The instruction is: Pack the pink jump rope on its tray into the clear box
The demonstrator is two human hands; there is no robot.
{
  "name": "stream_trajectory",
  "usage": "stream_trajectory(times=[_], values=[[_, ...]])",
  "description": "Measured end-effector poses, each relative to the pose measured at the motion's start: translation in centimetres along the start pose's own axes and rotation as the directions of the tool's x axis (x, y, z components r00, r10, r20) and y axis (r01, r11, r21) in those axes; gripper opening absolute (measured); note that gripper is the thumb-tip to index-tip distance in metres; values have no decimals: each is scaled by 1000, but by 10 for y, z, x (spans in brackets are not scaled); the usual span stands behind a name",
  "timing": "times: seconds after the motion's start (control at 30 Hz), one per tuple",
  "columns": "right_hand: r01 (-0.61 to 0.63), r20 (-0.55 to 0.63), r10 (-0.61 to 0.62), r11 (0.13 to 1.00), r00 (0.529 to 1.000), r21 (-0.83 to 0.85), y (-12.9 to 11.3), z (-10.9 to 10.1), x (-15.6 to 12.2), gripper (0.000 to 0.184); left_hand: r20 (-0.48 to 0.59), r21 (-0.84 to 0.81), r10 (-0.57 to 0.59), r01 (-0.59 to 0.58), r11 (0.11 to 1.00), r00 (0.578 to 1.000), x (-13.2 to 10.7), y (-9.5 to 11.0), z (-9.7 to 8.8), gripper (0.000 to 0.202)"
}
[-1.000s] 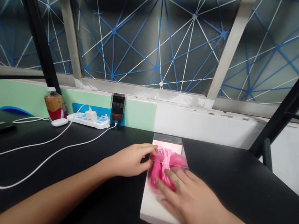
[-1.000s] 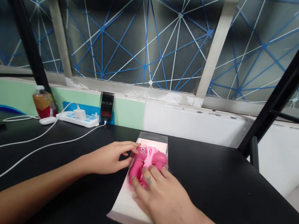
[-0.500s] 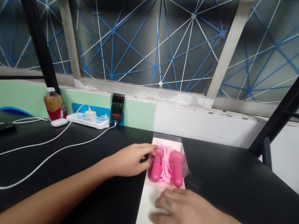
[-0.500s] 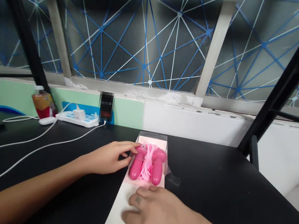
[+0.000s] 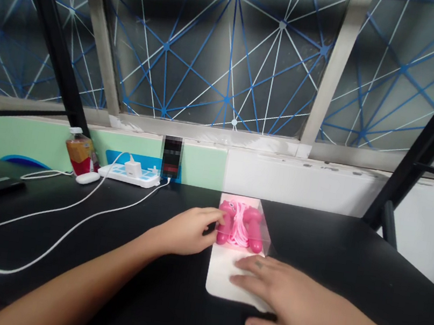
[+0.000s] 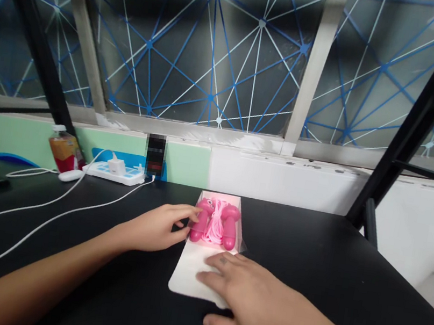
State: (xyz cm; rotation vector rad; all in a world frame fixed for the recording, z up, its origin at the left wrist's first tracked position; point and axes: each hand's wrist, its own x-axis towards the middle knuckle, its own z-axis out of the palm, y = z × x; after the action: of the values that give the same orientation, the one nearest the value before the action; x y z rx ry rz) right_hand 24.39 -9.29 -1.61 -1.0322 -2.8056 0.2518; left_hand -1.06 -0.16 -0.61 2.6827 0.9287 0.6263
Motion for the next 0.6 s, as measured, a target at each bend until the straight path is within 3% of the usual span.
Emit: stream_trajectory(times=[0.1, 0.23, 0.37, 0.5, 0.6], values=[[42, -63, -42, 999, 997, -13, 5, -4, 0, 44, 5, -12, -3, 3, 1000, 1000, -1, -2, -1, 14], [3, -268, -18, 998, 963, -57, 20, -6, 7, 27, 30, -42, 10, -9, 999, 1000, -2, -4, -5, 16], [-79, -382, 46, 994, 923, -71, 35, 0, 11, 42, 62, -59, 41, -38, 998, 997, -2, -2, -11, 17], [-133, -384, 113, 991, 916, -27, 42, 7, 12, 59, 87, -49, 43, -39, 998, 995, -2, 0, -14, 18], [-135, -380, 126, 991, 916, 3, 44, 11, 13, 56, 118, -32, 33, -29, 999, 993, -4, 0, -14, 31]])
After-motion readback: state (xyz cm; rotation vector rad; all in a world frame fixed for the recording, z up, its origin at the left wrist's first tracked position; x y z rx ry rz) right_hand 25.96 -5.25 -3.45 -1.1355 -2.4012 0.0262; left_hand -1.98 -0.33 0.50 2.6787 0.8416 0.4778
